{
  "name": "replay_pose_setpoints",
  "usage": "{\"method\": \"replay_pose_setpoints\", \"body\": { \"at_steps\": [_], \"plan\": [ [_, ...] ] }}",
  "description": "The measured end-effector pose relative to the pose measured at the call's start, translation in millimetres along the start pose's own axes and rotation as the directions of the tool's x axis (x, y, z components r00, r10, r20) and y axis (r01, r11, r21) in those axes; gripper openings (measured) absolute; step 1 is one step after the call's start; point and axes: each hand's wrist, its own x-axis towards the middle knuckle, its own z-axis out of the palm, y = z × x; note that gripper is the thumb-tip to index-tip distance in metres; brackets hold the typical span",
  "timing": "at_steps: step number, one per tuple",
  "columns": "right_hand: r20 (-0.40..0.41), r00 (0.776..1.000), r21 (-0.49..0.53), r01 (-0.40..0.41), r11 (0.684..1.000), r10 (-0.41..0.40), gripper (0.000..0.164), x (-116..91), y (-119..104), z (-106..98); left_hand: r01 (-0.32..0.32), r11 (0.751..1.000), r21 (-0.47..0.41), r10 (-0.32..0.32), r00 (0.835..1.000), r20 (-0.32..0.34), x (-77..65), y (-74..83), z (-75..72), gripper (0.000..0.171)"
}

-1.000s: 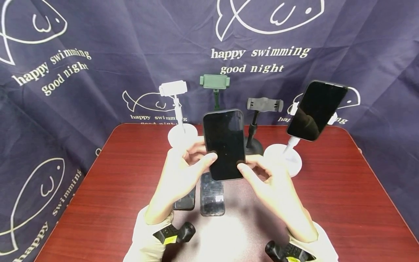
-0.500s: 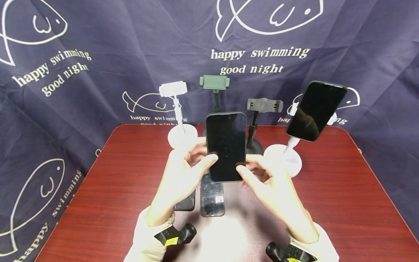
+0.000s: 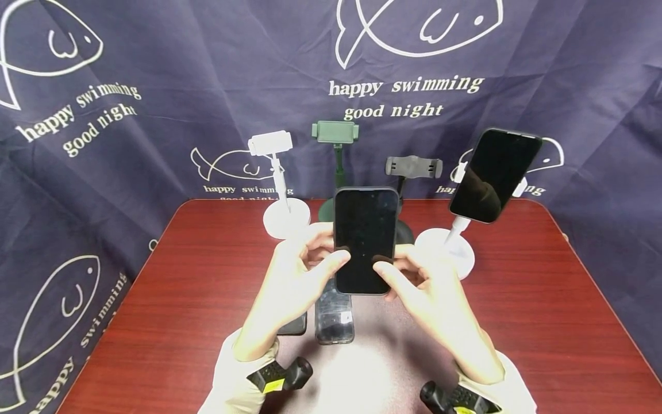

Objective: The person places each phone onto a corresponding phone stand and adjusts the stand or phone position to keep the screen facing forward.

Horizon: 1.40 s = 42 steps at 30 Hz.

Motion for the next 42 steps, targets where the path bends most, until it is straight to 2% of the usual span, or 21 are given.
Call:
{"method": "replay_pose_setpoints", "body": {
  "at_steps": [6, 10, 16, 20, 26, 30, 36, 39, 42],
  "plan": [
    [-0.039, 0.997, -0.054, 0.059, 0.997, -0.061, 0.018, 0.5, 3.6, 2.2, 0.007, 1.0, -0.028, -0.006, 1.0, 0.013, 1.4, -2.6, 1.1, 0.037],
    [-0.06, 0.997, -0.065, 0.051, 0.997, -0.055, 0.018, 0.8, 4.9, 2.5, 0.004, 0.999, -0.032, -0.003, 0.999, 0.035, 2.9, -3.9, 1.4, 0.036],
    [-0.095, 0.994, -0.063, 0.045, 0.997, -0.051, 0.022, 1.4, 5.4, 0.4, 0.012, 1.0, -0.01, -0.011, 0.994, 0.105, 5.3, -7.3, 4.1, 0.036],
    [-0.127, 0.988, -0.063, 0.08, 0.995, -0.088, 0.023, 2.4, 5.4, -2.2, 0.04, 0.999, -0.006, -0.039, 0.988, 0.147, 5.3, -8.7, 6.5, 0.035],
    [-0.176, 0.972, -0.056, 0.146, 0.988, -0.154, 0.024, 4.6, 6.4, -6.9, 0.062, 0.998, 0.0, -0.061, 0.985, 0.16, 5.5, -10.4, 9.5, 0.033],
    [-0.199, 0.959, -0.051, 0.197, 0.979, -0.203, 0.023, 7.0, 7.6, -8.5, 0.084, 0.996, 0.005, -0.083, 0.976, 0.201, 5.5, -11.4, 9.2, 0.034],
    [-0.21, 0.956, -0.045, 0.2, 0.979, -0.205, 0.023, 7.5, 9.9, -9.7, 0.049, 0.998, 0.044, -0.06, 0.956, 0.287, 6.0, -11.8, 7.7, 0.036],
    [-0.206, 0.956, -0.037, 0.207, 0.978, -0.21, 0.025, 7.1, 10.6, -9.1, 0.065, 0.998, 0.018, -0.067, 0.956, 0.286, 5.8, -10.9, 7.5, 0.035],
    [-0.197, 0.957, -0.046, 0.206, 0.977, -0.211, 0.028, 6.3, 10.3, -8.1, 0.078, 0.997, 0.008, -0.078, 0.964, 0.255, 5.5, -9.5, 7.8, 0.032]
  ]
}}
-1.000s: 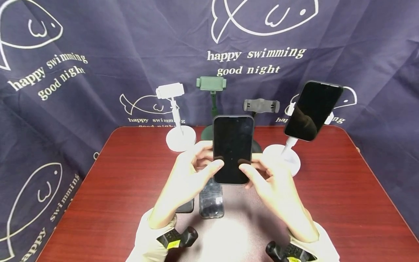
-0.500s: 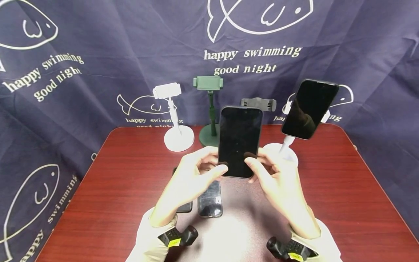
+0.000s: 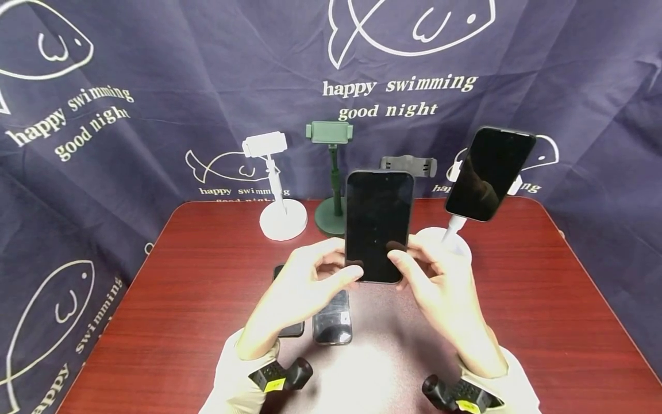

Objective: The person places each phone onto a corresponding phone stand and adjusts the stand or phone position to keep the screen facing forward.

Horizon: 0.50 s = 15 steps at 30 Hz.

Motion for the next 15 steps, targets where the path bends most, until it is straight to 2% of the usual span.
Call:
{"method": "replay_pose_setpoints", "body": {
  "at_steps": [6, 10, 15],
  "plan": [
    [0.055, 0.995, -0.031, -0.077, 0.997, 0.078, 0.029, -4.1, -3.5, 1.6, 0.017, 1.0, 0.025, -0.015, 0.996, -0.086, 0.0, 1.8, 0.3, 0.03],
    [0.088, 0.987, -0.042, -0.131, 0.99, 0.135, 0.026, -5.0, -5.5, 2.5, 0.039, 0.999, 0.032, -0.035, 0.993, -0.112, -0.3, 2.1, 0.1, 0.029],
    [0.176, 0.953, 0.032, -0.255, 0.967, 0.245, 0.021, -4.5, -4.7, 4.5, 0.04, 0.999, 0.022, -0.037, 0.992, -0.125, -0.1, 1.4, 1.3, 0.029]
  ]
}}
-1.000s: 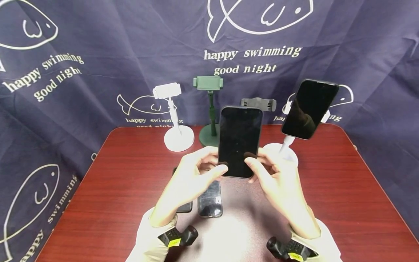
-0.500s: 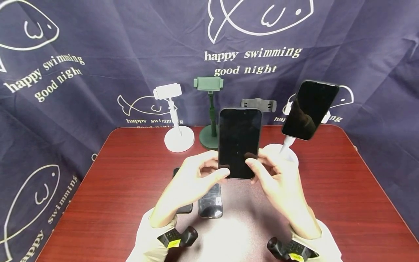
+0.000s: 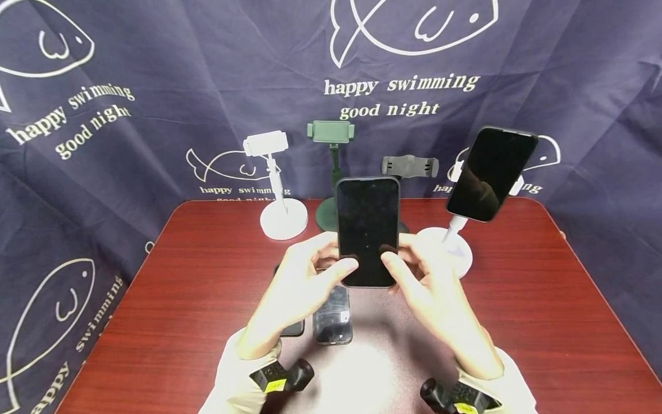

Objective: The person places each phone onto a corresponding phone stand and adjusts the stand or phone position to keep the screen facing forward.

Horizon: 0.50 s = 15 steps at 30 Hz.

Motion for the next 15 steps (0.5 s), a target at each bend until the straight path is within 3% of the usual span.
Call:
{"method": "replay_pose_setpoints", "body": {
  "at_steps": [5, 15],
  "plan": [
    [0.058, 0.997, 0.063, -0.054, 0.997, 0.05, 0.021, 1.5, 3.7, 1.0, 0.001, 0.999, -0.037, -0.002, 1.0, -0.02, 1.8, -2.2, 0.8, 0.03],
    [0.096, 0.995, 0.034, 0.038, 0.999, -0.041, 0.012, 2.2, 4.5, 4.0, -0.077, 0.991, -0.109, 0.068, 0.995, -0.079, 3.5, -3.8, -3.4, 0.028]
  ]
}}
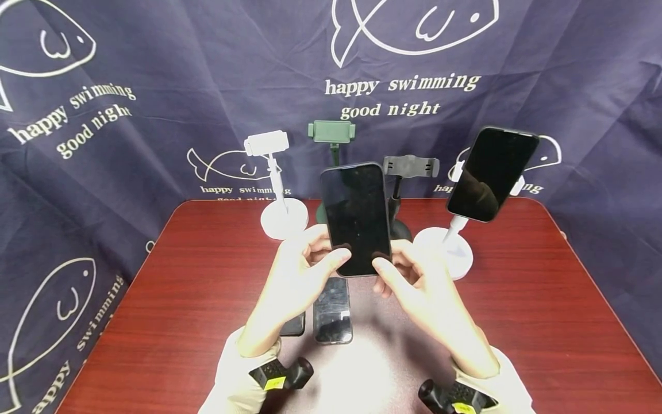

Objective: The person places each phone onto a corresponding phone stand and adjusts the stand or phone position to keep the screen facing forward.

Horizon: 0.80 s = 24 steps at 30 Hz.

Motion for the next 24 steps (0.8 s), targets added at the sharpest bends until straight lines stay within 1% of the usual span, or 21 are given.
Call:
{"method": "replay_pose_setpoints", "body": {
  "at_steps": [5, 10, 14, 16, 18, 21, 24],
  "plan": [
    [0.023, 0.997, -0.031, -0.069, 0.997, 0.069, 0.006, -0.7, -4.3, -1.3, 0.007, 1.0, 0.014, -0.007, 1.0, 0.001, -3.3, 2.4, -0.5, 0.027],
    [0.06, 0.99, -0.017, -0.125, 0.992, 0.125, 0.008, -1.7, -9.7, -4.3, 0.018, 0.998, 0.057, -0.018, 1.0, 0.01, -6.5, 7.7, -2.1, 0.031],
    [0.094, 0.988, 0.027, -0.128, 0.991, 0.125, 0.005, -1.6, -12.0, -6.5, 0.005, 0.997, 0.075, -0.006, 1.0, 0.011, -7.9, 12.2, -3.3, 0.034],
    [0.118, 0.985, 0.066, -0.132, 0.989, 0.123, 0.009, -1.9, -12.4, -7.5, -0.002, 0.997, 0.08, 0.001, 1.0, 0.018, -8.0, 13.6, -3.2, 0.035],
    [0.135, 0.984, 0.082, -0.131, 0.988, 0.119, 0.011, -3.0, -12.5, -8.4, -0.004, 0.996, 0.085, 0.002, 0.999, 0.032, -8.1, 14.2, -2.5, 0.035],
    [0.15, 0.982, 0.069, -0.13, 0.989, 0.119, 0.005, -6.5, -12.3, -9.5, -0.008, 0.995, 0.104, 0.003, 0.998, 0.056, -9.4, 13.7, -1.5, 0.035],
    [0.154, 0.979, 0.038, -0.143, 0.989, 0.135, 0.011, -10.7, -11.4, -9.7, -0.015, 0.991, 0.133, 0.007, 0.998, 0.066, -11.6, 12.2, -1.0, 0.036]
  ]
}}
